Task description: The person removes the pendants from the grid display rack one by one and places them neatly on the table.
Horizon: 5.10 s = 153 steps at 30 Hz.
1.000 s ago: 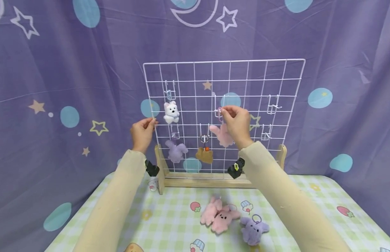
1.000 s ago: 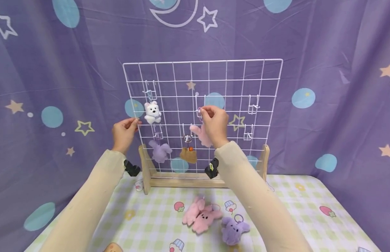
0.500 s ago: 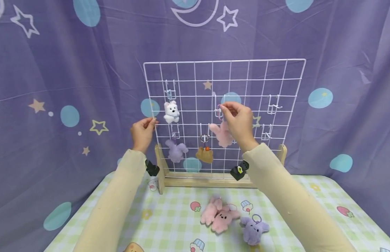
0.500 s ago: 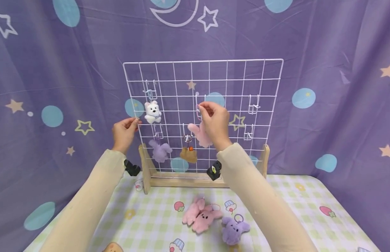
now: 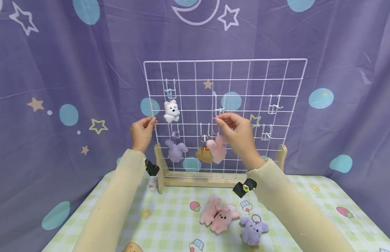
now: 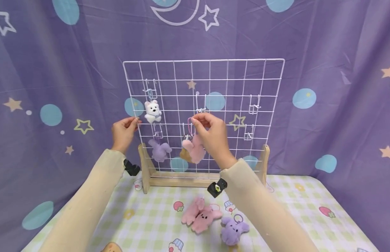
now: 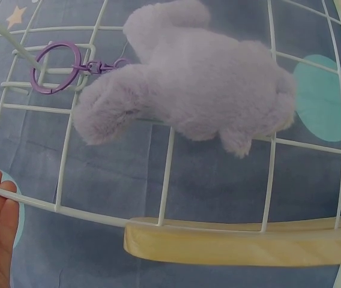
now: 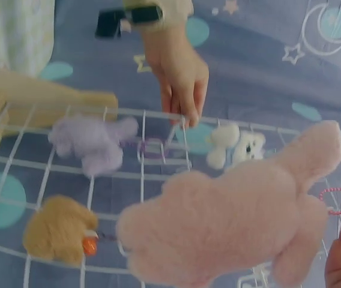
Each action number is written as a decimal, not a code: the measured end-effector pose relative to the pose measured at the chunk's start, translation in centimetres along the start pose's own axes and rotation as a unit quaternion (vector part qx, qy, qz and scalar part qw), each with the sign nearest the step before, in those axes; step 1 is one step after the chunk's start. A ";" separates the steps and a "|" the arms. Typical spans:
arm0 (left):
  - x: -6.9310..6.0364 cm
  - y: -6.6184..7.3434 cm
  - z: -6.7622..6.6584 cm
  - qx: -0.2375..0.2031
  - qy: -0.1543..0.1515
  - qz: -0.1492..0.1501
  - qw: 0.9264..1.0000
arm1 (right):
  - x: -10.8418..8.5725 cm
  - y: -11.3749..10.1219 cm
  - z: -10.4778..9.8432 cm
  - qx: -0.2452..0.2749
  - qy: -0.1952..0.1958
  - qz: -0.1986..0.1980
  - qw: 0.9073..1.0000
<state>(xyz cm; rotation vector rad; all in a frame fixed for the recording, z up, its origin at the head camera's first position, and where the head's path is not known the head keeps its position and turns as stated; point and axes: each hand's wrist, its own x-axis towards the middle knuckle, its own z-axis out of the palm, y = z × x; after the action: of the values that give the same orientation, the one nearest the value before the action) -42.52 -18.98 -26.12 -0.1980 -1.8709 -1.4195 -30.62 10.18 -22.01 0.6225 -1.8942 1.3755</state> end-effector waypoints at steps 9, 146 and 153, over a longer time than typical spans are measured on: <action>0.1 -0.1 0.1 0.001 0.006 0.001 1.000 | -3.4 -0.4 0.1 0.055 -0.079 0.037 0.995; -0.2 0.0 -0.2 0.010 -0.009 0.004 1.000 | -2.9 11.1 6.2 0.012 0.037 0.203 0.979; -0.1 0.0 -0.2 0.003 -0.009 -0.001 1.000 | -2.4 11.1 6.9 0.001 0.063 0.184 0.981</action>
<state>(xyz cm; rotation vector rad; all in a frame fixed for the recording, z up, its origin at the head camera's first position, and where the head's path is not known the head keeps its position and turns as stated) -42.34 -19.09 -26.20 -0.2064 -1.8893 -1.4176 -38.94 7.17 -31.86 0.1812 -1.9692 1.6038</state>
